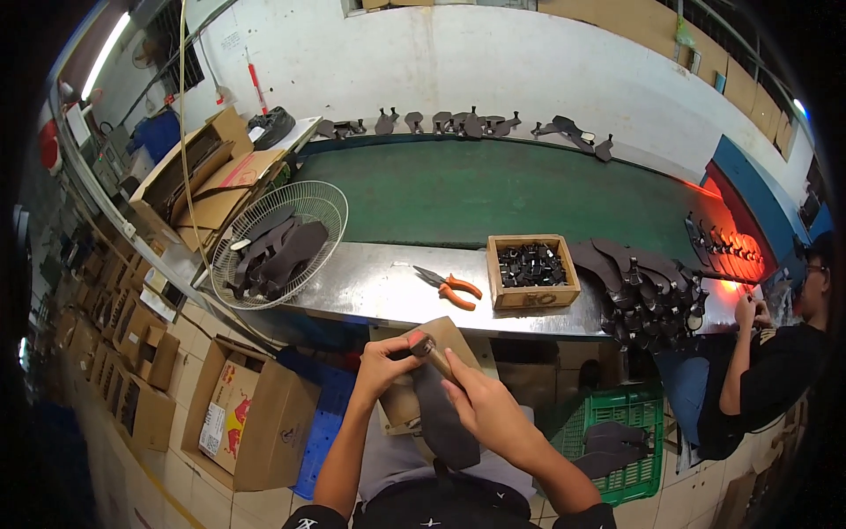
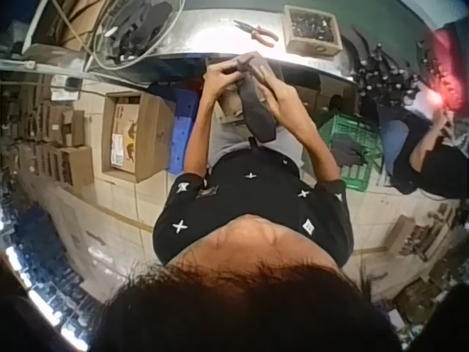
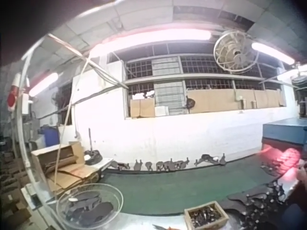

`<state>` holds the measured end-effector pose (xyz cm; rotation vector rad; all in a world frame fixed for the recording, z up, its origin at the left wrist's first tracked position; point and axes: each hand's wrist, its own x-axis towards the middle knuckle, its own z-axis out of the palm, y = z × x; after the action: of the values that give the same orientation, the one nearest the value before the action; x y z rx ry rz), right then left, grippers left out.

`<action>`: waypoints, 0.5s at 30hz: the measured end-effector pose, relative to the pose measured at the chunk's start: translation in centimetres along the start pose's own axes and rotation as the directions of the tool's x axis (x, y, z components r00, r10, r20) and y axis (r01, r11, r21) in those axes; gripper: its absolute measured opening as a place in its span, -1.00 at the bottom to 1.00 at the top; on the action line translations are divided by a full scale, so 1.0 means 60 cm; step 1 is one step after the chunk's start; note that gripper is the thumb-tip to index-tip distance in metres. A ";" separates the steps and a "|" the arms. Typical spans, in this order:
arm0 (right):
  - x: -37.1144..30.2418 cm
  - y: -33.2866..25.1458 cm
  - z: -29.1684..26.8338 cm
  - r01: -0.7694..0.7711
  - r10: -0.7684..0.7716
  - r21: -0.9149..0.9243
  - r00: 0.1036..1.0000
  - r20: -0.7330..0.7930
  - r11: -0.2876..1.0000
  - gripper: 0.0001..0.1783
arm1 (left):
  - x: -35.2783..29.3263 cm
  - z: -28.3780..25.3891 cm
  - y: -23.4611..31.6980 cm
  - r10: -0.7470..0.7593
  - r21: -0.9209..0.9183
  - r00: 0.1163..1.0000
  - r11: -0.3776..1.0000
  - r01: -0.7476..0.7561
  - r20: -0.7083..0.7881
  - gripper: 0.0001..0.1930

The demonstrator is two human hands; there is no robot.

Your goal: Manually assemble and secure shoe components using a hammer and pliers in a manufacturing environment.

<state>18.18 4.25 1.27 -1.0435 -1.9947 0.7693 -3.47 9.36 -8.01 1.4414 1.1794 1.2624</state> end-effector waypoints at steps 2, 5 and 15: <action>0.000 -0.005 -0.005 0.025 -0.024 -0.034 0.999 0.032 0.999 -0.50 | -0.007 -0.002 0.007 -0.072 0.068 0.997 0.995 0.070 0.031 -0.75; -0.003 -0.017 -0.009 -0.087 0.085 0.059 0.996 0.032 0.994 -0.50 | -0.004 0.003 0.012 -0.061 0.063 0.998 0.996 0.060 0.015 -0.75; -0.062 -0.053 -0.069 0.188 -0.153 0.222 0.974 -0.166 0.957 -0.63 | -0.037 -0.008 -0.011 0.041 0.586 0.994 0.805 -0.092 0.099 0.10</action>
<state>21.72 0.19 4.72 -0.7553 -1.7900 0.7905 -4.12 7.29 -8.99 1.9785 1.5622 0.8941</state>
